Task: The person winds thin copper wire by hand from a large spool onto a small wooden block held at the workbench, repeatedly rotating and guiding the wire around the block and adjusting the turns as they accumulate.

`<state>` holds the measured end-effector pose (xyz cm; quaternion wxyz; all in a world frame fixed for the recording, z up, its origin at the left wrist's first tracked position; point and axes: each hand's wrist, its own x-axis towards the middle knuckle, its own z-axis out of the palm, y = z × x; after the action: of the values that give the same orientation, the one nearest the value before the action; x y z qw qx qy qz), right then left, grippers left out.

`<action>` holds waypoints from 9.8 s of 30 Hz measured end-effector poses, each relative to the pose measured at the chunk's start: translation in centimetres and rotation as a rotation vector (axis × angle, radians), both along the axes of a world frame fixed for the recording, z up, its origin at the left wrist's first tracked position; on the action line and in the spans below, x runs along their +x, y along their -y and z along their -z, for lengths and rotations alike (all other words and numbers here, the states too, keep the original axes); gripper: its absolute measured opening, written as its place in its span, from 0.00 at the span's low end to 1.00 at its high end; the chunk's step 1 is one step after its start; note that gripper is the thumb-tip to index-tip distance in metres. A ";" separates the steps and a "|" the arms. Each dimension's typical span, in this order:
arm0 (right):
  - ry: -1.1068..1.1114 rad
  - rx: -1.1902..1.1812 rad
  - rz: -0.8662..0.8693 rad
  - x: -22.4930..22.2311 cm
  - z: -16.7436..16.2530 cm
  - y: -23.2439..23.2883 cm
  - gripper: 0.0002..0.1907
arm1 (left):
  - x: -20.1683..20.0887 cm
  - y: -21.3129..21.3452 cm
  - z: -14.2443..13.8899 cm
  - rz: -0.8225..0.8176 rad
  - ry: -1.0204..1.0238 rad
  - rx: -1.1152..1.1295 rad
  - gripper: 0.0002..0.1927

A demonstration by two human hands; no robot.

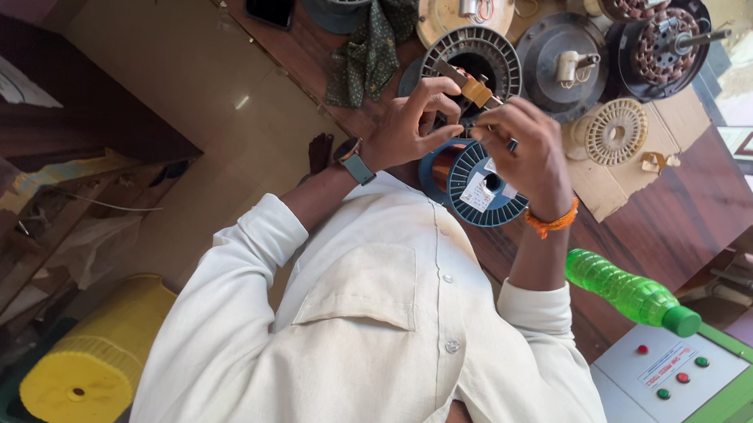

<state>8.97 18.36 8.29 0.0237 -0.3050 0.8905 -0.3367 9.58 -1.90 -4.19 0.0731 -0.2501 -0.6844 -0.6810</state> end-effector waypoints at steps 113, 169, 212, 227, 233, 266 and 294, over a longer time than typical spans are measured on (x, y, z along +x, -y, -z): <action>0.546 -0.518 0.610 -7.5 6.2 -8.2 0.08 | 0.0 -4.6 1.6 -0.128 0.564 0.449 0.07; 0.459 -1.247 0.325 4.0 0.6 -3.3 0.09 | -6.2 3.2 -1.4 0.180 -0.332 -0.258 0.36; 0.107 -0.218 0.187 9.1 0.5 3.4 0.07 | -11.1 0.9 -0.8 0.709 0.014 -0.224 0.35; 0.025 0.257 -0.044 8.3 -1.4 2.3 0.09 | 1.6 3.2 -4.5 0.402 -0.116 -0.029 0.10; -0.145 0.012 0.088 -0.2 -1.7 1.6 0.11 | 1.9 0.8 -0.4 0.233 0.453 0.266 0.12; 0.506 -0.546 0.601 0.9 1.0 -6.9 0.04 | -7.5 1.5 -4.5 0.284 -0.445 -0.435 0.55; -0.169 0.290 0.089 6.7 2.4 1.2 0.11 | 0.7 2.3 -2.4 -0.039 -0.598 -0.499 0.10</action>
<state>15.72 17.20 5.88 -0.0223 -0.2859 0.9411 -0.1789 10.27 -4.19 -1.84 0.2192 -0.4346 -0.7821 -0.3891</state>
